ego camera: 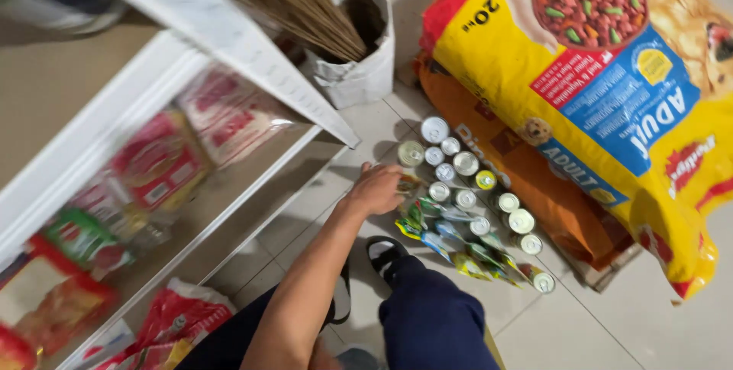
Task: Wiping down various packaged sauce pouches with a cloth and organizing them onto a storage shelf.
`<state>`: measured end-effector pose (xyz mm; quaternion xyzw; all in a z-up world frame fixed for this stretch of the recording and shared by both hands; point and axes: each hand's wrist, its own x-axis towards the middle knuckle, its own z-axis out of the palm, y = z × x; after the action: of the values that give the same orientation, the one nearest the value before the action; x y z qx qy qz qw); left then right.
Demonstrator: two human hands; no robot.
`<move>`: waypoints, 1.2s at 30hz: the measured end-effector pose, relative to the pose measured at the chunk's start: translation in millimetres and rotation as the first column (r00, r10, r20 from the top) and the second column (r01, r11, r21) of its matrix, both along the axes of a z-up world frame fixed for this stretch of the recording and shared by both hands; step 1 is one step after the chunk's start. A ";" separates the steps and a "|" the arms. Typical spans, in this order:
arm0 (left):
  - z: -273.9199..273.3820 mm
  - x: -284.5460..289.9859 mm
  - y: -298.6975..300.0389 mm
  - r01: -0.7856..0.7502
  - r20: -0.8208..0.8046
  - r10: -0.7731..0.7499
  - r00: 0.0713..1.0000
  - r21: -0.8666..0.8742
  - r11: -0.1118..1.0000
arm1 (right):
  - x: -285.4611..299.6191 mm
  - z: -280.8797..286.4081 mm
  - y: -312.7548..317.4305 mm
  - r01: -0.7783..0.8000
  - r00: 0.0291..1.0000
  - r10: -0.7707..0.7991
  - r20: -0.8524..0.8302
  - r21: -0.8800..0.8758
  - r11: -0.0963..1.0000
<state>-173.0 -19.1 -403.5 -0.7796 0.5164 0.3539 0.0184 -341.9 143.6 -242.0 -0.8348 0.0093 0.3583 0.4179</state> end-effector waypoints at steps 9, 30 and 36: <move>276.0 -4.0 50.9 -0.068 -0.033 0.059 0.998 -0.547 0.834 | 15.9 -3.2 -116.0 0.179 0.964 -0.126 0.234 -0.222 0.958; 407.6 -102.6 283.5 -0.783 -0.777 -0.211 0.593 -0.618 0.073 | -81.2 60.2 -107.2 0.500 0.356 -0.683 -0.638 0.747 -0.437; 396.1 -112.7 316.2 -0.795 -0.718 -0.347 0.604 -0.514 -0.321 | -54.2 114.8 -46.6 0.696 0.290 -0.765 -0.574 0.676 -0.243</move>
<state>-285.7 297.1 -7.3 -0.3636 0.3196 0.0524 -0.8734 -396.1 97.0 -127.2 -0.3030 0.3026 -0.0517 0.9022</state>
